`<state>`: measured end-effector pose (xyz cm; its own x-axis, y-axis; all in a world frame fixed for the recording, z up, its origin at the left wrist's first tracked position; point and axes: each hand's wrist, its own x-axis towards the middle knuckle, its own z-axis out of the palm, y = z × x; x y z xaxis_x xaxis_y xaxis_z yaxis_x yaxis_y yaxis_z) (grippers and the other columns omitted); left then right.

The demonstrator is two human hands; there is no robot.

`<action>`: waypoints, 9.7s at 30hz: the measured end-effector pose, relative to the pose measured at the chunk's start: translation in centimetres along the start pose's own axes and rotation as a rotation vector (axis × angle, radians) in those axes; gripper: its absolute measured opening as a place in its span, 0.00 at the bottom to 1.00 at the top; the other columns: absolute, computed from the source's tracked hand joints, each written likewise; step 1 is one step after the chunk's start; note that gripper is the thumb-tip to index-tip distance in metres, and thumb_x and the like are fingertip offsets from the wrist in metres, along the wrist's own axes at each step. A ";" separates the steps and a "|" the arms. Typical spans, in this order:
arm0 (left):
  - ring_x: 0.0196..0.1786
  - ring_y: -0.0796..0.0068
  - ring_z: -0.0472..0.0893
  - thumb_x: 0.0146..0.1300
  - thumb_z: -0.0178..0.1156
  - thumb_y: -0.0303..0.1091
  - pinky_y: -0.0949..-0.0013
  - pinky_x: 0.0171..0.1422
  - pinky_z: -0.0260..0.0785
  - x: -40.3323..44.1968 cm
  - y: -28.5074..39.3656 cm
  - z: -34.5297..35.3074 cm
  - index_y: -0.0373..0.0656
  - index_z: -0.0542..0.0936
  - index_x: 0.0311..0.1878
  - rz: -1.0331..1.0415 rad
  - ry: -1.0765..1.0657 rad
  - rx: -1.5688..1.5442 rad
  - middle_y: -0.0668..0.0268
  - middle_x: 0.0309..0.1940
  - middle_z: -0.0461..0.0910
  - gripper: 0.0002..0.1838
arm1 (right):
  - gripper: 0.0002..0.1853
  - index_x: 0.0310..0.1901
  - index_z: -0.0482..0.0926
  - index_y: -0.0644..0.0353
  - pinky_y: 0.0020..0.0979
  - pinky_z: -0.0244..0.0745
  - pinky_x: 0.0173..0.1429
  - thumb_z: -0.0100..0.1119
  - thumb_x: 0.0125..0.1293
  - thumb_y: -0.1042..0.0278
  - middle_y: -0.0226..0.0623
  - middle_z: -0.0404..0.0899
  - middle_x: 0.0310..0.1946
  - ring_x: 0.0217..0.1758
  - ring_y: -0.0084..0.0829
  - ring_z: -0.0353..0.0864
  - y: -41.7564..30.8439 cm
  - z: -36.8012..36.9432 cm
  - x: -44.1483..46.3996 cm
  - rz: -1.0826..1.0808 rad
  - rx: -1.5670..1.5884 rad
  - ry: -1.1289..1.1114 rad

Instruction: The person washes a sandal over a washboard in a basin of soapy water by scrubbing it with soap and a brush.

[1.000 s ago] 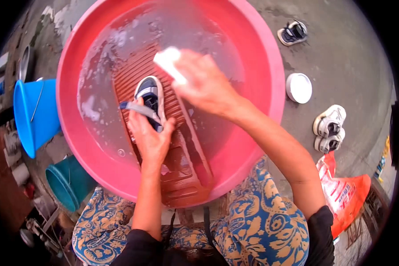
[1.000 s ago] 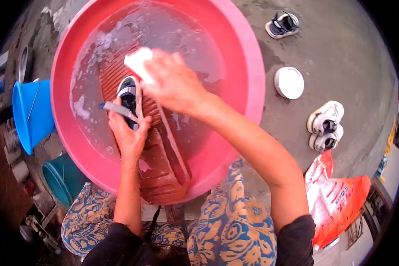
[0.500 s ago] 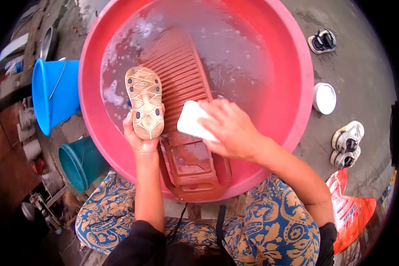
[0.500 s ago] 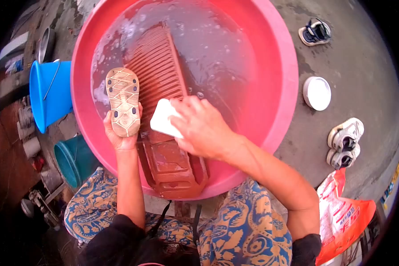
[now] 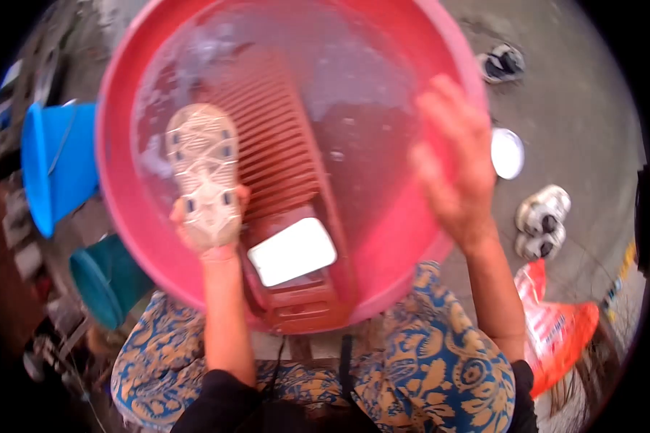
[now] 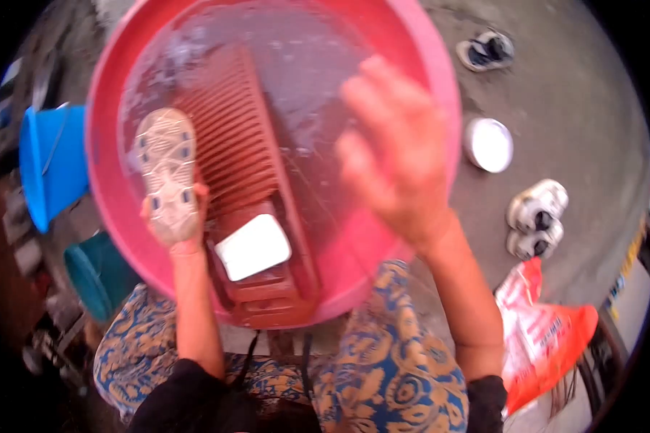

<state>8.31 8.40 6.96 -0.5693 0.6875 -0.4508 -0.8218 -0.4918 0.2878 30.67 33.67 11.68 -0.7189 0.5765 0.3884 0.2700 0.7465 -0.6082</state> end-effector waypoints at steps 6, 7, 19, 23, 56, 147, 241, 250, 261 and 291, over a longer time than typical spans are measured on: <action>0.54 0.48 0.74 0.53 0.63 0.45 0.42 0.55 0.68 -0.7 -1.4 -1.0 0.40 0.69 0.62 -0.045 0.093 0.148 0.54 0.59 0.72 0.34 | 0.27 0.62 0.70 0.58 0.42 0.54 0.69 0.59 0.60 0.63 0.42 0.68 0.63 0.65 0.42 0.64 10.9 -5.8 -7.5 0.359 -0.356 0.188; 0.52 0.47 0.75 0.53 0.63 0.46 0.42 0.55 0.69 -0.7 -1.5 -1.1 0.39 0.69 0.62 -0.064 0.070 0.207 0.53 0.58 0.73 0.34 | 0.28 0.62 0.69 0.58 0.43 0.53 0.69 0.59 0.59 0.60 0.42 0.68 0.63 0.66 0.42 0.64 12.5 -6.0 -9.6 0.423 -0.437 0.072; 0.52 0.51 0.78 0.55 0.61 0.40 0.48 0.58 0.72 -1.0 0.7 -0.2 0.32 0.68 0.61 0.018 0.141 0.499 0.49 0.54 0.75 0.32 | 0.31 0.62 0.70 0.57 0.46 0.45 0.72 0.56 0.60 0.49 0.39 0.67 0.65 0.70 0.42 0.59 18.8 -3.5 -16.9 0.741 -0.764 -0.524; 0.56 0.64 0.75 0.47 0.69 0.31 0.67 0.63 0.65 -0.6 0.9 4.6 0.36 0.68 0.63 0.226 0.091 1.647 0.60 0.54 0.75 0.37 | 0.28 0.58 0.74 0.57 0.45 0.46 0.71 0.56 0.60 0.50 0.39 0.72 0.60 0.68 0.40 0.61 19.4 -3.3 -17.4 0.716 -0.724 -0.507; 0.32 0.61 0.82 0.56 0.60 0.37 0.61 0.39 0.71 -2.9 1.9 3.2 0.34 0.76 0.36 0.530 0.394 1.646 0.54 0.27 0.82 0.13 | 0.21 0.58 0.73 0.67 0.28 0.72 0.55 0.47 0.66 0.66 0.37 0.79 0.50 0.51 0.25 0.79 -11.9 -2.3 8.1 0.561 1.213 -0.856; 0.65 0.70 0.67 0.49 0.57 0.18 0.67 0.69 0.59 -11.3 -3.3 7.8 0.43 0.50 0.74 0.517 -0.166 1.305 0.61 0.64 0.66 0.47 | 0.23 0.60 0.72 0.56 0.43 0.60 0.65 0.50 0.66 0.55 0.50 0.71 0.57 0.60 0.48 0.67 -17.2 6.4 5.2 -0.014 0.173 -0.241; 0.55 0.76 0.72 0.71 0.46 0.47 0.69 0.60 0.66 -11.4 -2.6 5.1 0.33 0.67 0.64 0.170 -0.032 1.190 0.62 0.53 0.76 0.28 | 0.25 0.56 0.76 0.56 0.44 0.64 0.58 0.50 0.64 0.49 0.51 0.69 0.57 0.55 0.48 0.67 -17.7 4.4 1.6 -0.035 0.019 -0.404; 0.52 0.78 0.73 0.70 0.48 0.43 0.72 0.58 0.66 -11.6 -2.3 6.0 0.34 0.67 0.65 0.335 -0.106 1.207 0.62 0.52 0.77 0.27 | 0.24 0.58 0.74 0.53 0.44 0.64 0.61 0.53 0.63 0.52 0.52 0.68 0.57 0.56 0.48 0.67 -19.3 3.3 1.2 -0.210 0.018 -0.304; 0.51 0.79 0.75 0.69 0.50 0.42 0.73 0.57 0.67 -12.6 -1.8 7.5 0.34 0.68 0.64 0.289 -0.067 1.296 0.65 0.50 0.77 0.26 | 0.23 0.55 0.76 0.55 0.43 0.67 0.56 0.53 0.62 0.50 0.50 0.70 0.56 0.54 0.47 0.69 -18.6 3.8 1.6 -0.193 0.017 -0.252; 0.49 0.55 0.80 0.67 0.41 0.61 0.54 0.53 0.76 -10.1 -0.5 5.1 0.38 0.66 0.63 0.001 -0.358 0.007 0.49 0.51 0.77 0.35 | 0.24 0.57 0.73 0.59 0.46 0.61 0.61 0.47 0.65 0.52 0.54 0.73 0.48 0.55 0.51 0.68 -18.5 6.9 -0.1 0.137 0.533 -0.222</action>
<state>14.34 4.45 15.66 -0.5410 0.8316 -0.1259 -0.8208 -0.4895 0.2943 21.32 17.57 18.10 -0.8322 0.5301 0.1625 0.0523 0.3669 -0.9288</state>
